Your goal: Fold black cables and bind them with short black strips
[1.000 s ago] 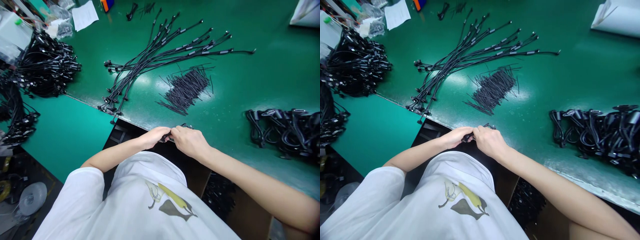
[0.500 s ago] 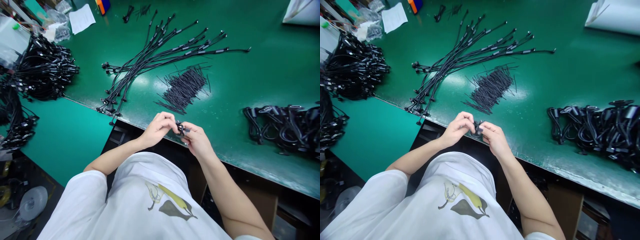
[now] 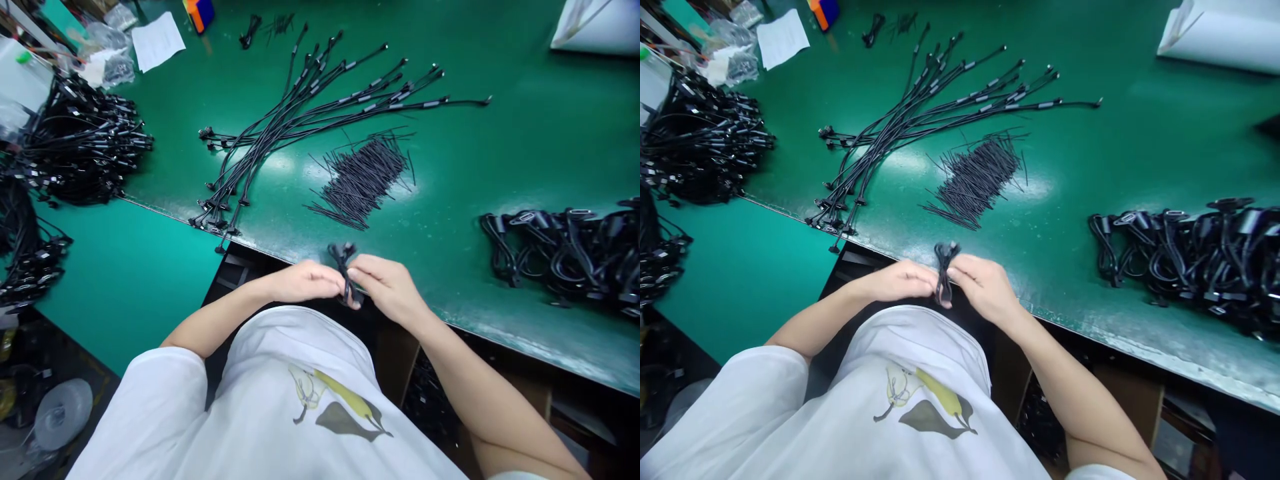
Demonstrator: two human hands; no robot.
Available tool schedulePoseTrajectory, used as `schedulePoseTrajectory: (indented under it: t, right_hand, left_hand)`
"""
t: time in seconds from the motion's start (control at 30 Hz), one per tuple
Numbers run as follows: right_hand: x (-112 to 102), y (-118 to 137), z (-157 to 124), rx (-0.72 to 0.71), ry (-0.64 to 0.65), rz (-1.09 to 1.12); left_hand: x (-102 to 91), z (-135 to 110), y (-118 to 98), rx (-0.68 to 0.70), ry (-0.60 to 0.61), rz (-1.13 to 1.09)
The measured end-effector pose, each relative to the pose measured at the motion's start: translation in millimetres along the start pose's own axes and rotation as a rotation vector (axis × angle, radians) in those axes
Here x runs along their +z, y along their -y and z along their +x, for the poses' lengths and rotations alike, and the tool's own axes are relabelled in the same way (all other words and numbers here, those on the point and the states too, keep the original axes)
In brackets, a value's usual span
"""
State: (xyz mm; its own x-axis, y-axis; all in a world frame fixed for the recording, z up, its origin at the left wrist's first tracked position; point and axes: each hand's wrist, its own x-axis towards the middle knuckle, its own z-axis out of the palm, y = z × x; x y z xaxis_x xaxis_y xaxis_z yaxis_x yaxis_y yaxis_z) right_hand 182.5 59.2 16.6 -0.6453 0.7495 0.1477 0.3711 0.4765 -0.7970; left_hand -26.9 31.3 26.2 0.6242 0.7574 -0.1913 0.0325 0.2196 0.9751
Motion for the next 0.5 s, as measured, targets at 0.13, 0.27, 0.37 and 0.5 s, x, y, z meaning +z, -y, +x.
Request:
schedulePoseTrajectory:
  t: [0.13, 0.27, 0.37, 0.5]
  right_hand:
    - [0.4, 2.9, 1.2, 0.078, -0.027, 0.082]
    - [15.2, 5.8, 0.3, 0.085, 0.086, 0.193]
    - [16.7, -2.0, 1.4, 0.182, 0.025, 0.286]
    - [9.5, -11.0, 0.8, 0.286, -0.098, 0.32]
  left_hand:
    - [4.3, 6.7, 15.7, -0.115, -0.208, 0.196]
    - [-0.9, 11.4, 23.8, -0.052, -0.359, -0.105]
    - [-2.4, 6.1, 11.9, 0.13, -0.242, -0.067]
    - [-0.6, 2.8, 5.1, 0.109, -0.052, 0.087]
